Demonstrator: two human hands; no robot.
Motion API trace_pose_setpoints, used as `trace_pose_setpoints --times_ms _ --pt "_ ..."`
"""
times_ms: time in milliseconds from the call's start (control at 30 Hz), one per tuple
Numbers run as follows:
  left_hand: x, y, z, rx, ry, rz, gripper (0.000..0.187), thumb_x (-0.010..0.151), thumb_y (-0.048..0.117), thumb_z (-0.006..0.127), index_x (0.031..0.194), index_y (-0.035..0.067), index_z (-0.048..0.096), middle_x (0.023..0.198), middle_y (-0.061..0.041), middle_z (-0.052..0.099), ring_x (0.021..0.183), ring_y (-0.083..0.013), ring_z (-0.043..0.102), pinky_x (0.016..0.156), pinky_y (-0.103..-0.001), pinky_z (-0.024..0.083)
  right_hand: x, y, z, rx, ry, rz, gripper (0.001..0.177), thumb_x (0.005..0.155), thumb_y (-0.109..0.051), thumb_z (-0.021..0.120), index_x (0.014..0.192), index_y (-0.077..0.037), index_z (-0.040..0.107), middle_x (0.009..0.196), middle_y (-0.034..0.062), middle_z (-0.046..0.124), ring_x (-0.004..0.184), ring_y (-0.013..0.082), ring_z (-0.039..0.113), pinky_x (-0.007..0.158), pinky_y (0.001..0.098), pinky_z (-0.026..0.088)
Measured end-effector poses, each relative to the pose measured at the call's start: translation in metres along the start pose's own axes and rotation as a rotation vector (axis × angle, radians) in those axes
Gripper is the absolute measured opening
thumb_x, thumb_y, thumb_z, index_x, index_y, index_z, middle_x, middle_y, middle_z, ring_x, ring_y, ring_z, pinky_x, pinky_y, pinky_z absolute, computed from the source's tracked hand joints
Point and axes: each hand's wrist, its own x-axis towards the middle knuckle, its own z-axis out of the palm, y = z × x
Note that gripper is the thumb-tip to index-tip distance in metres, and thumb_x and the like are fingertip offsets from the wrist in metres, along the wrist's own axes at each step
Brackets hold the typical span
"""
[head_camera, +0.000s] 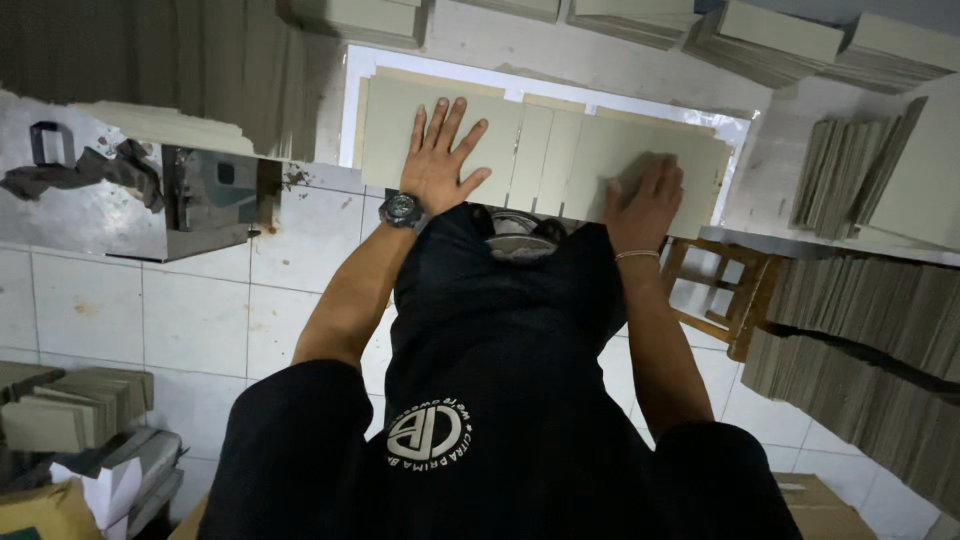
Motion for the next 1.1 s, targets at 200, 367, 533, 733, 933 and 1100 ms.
trace_pose_setpoints --times_ms 200,367,533,733,933,1100 --pt "0.002 -0.007 0.033 0.004 0.165 0.013 0.069 0.112 0.062 0.060 0.170 0.028 0.045 0.172 -0.020 0.038 0.161 -0.0457 0.027 0.130 -0.069 0.010 0.002 -0.001 0.016 -0.045 0.017 -0.033 0.071 0.111 -0.053 0.072 0.165 -0.011 0.053 0.164 0.0253 0.039 0.149 0.0620 0.030 0.117 0.0788 0.031" --pt "0.003 -0.006 0.038 0.015 0.161 0.050 0.067 0.112 0.060 0.060 0.167 0.023 0.049 0.161 -0.021 0.051 0.158 -0.0470 0.032 0.128 -0.072 0.010 0.005 -0.007 0.019 -0.061 -0.034 -0.029 0.055 0.115 -0.047 0.067 0.160 -0.016 0.059 0.158 0.0202 0.048 0.150 0.0572 0.033 0.118 0.0777 0.026" --pt "0.004 0.002 0.040 0.063 0.173 0.069 0.062 0.113 0.055 0.059 0.165 0.023 0.052 0.154 -0.019 0.058 0.155 -0.0448 0.040 0.130 -0.071 0.012 0.002 -0.018 0.037 -0.173 0.025 -0.124 0.040 0.117 -0.029 0.066 0.156 -0.020 0.063 0.155 0.0190 0.056 0.156 0.0485 0.032 0.122 0.0732 0.013" --pt "0.001 0.020 0.050 0.059 0.194 0.021 0.050 0.112 0.039 0.061 0.160 0.027 0.058 0.154 -0.012 0.061 0.156 -0.0397 0.041 0.133 -0.065 0.017 0.003 -0.041 0.043 0.016 0.183 -0.240 0.030 0.118 -0.011 0.058 0.146 -0.016 0.067 0.151 0.0163 0.064 0.153 0.0387 0.044 0.127 0.0684 0.011" --pt "0.010 0.032 0.031 0.005 0.274 -0.102 0.043 0.109 0.025 0.071 0.152 0.026 0.065 0.154 -0.009 0.064 0.153 -0.0369 0.045 0.134 -0.060 0.025 0.008 -0.043 0.033 0.092 0.307 -0.316 0.030 0.113 -0.009 0.066 0.143 -0.010 0.069 0.152 0.0180 0.058 0.149 0.0375 0.047 0.126 0.0662 0.021" --pt "0.007 0.012 0.015 0.075 0.213 -0.225 0.050 0.110 0.037 0.070 0.157 0.022 0.064 0.167 -0.013 0.051 0.159 -0.0429 0.033 0.132 -0.064 0.017 -0.004 -0.035 0.002 0.142 0.272 -0.261 0.038 0.106 -0.005 0.070 0.143 -0.010 0.069 0.150 0.0227 0.054 0.142 0.0450 0.050 0.119 0.0676 0.034"
